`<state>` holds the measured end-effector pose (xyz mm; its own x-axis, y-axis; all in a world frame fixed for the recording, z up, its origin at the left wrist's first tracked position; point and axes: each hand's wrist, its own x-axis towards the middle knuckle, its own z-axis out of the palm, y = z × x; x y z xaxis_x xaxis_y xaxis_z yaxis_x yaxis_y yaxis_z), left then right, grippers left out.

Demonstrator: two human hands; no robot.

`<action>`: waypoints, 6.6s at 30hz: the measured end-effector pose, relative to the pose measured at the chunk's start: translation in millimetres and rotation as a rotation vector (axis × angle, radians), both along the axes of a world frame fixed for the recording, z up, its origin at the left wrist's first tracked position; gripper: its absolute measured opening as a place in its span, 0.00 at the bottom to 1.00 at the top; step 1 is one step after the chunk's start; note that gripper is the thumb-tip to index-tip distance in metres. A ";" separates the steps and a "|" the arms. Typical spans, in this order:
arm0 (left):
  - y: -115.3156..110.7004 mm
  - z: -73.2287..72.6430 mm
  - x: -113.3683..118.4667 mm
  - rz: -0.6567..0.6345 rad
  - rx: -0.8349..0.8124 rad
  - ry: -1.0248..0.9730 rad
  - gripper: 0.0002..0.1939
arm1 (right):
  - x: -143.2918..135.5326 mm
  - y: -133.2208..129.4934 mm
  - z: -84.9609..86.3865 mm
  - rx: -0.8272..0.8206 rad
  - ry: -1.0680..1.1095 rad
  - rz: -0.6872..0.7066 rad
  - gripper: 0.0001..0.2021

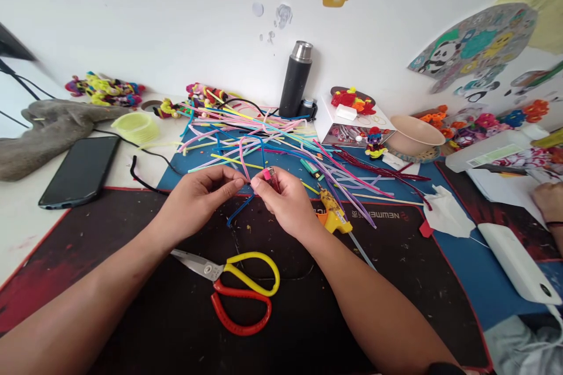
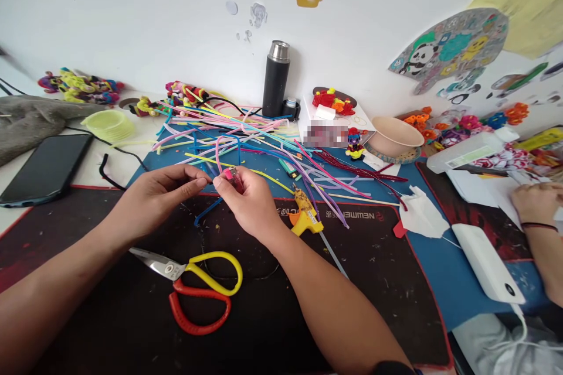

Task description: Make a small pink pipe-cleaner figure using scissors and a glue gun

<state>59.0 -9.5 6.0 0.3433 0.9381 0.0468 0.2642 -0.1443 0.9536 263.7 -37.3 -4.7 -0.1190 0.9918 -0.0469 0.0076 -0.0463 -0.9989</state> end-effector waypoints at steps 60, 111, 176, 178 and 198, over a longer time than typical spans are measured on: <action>3.9 -2.7 26.1 0.347 -0.745 -0.861 0.15 | -8.8 -9.0 6.7 0.145 -0.158 -0.046 0.15; -2.7 11.7 22.6 0.229 -0.832 -1.165 0.42 | -41.4 -10.1 -6.4 0.214 -0.388 0.000 0.10; -3.4 15.6 13.7 0.184 -0.945 -1.220 0.44 | -37.0 5.4 15.6 0.313 -0.651 0.041 0.07; -3.4 15.7 14.0 0.188 -0.950 -1.220 0.43 | -36.9 5.8 14.1 0.310 -0.649 0.043 0.07; -3.4 7.4 13.1 0.160 -0.951 -1.233 0.39 | -38.6 8.9 7.8 0.280 -0.692 0.036 0.08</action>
<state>72.1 -12.9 13.4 0.4384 0.8074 -0.3948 -0.7658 0.5655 0.3061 225.1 -28.4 3.1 -0.1866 0.9737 0.1310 0.6353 0.2213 -0.7399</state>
